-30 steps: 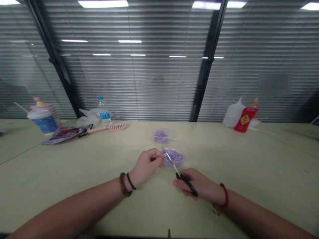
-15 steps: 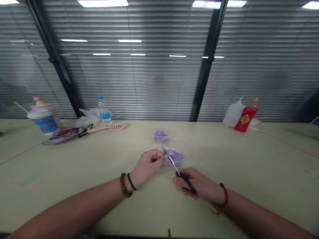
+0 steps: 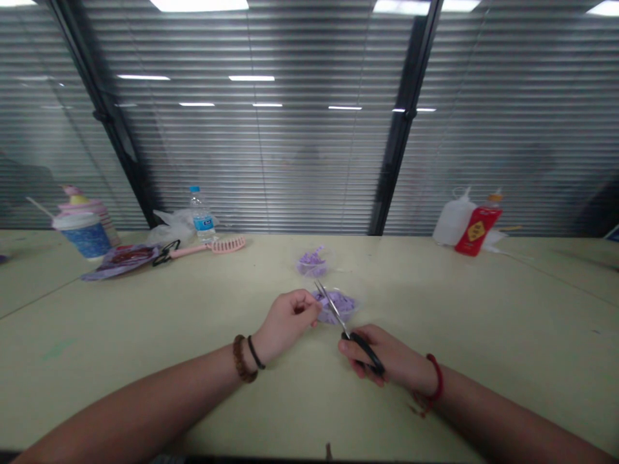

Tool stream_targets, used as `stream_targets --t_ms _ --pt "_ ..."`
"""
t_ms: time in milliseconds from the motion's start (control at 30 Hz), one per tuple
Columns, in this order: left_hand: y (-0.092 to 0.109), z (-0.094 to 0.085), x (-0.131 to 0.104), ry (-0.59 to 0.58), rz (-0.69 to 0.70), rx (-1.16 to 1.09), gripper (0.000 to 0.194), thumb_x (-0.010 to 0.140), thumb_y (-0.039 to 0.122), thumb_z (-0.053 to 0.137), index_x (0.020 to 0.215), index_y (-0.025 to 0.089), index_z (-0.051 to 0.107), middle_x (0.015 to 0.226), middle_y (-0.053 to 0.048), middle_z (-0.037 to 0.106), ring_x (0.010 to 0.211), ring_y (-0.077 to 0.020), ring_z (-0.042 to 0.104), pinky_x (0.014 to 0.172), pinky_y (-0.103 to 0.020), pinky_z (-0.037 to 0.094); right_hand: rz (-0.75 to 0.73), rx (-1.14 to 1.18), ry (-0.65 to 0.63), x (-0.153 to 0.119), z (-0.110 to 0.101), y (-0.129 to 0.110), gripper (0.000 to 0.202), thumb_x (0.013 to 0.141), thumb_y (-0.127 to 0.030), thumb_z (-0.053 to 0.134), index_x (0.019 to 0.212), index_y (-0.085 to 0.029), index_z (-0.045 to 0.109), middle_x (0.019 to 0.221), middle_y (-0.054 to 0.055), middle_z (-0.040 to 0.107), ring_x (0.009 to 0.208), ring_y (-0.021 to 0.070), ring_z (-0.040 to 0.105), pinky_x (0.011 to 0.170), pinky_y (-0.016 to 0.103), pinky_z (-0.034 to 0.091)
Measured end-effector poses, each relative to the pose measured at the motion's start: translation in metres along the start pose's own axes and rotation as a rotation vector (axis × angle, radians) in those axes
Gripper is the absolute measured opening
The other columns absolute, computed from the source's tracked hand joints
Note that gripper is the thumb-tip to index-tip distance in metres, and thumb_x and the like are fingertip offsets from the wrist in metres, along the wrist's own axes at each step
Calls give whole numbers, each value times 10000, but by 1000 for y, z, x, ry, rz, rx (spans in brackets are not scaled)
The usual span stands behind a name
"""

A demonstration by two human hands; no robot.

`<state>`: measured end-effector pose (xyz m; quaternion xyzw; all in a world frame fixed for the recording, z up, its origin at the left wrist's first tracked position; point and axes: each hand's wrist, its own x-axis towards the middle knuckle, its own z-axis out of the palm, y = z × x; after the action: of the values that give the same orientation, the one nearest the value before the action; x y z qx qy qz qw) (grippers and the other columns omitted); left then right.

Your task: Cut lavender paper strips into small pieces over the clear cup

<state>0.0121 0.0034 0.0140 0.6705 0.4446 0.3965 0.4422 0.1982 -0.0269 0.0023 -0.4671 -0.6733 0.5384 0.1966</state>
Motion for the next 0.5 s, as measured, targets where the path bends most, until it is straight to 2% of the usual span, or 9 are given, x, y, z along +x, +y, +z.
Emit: stream_targets --t_ms 167,500 --pt "-1 1 0 -6 4 0 236 744 348 518 604 161 480 437 76 429 339 -31 299 355 -163 215 11 -4 0 0 0 -2 473 719 -572 522 537 -138 470 463 -30 470 310 24 356 302 148 261" --pt "0 2 0 -7 12 15 228 745 329 508 592 164 475 421 82 402 338 -32 301 355 -163 211 9 -23 7 2 0 0 459 733 -549 521 521 -147 462 439 -35 457 298 28 340 293 157 242"
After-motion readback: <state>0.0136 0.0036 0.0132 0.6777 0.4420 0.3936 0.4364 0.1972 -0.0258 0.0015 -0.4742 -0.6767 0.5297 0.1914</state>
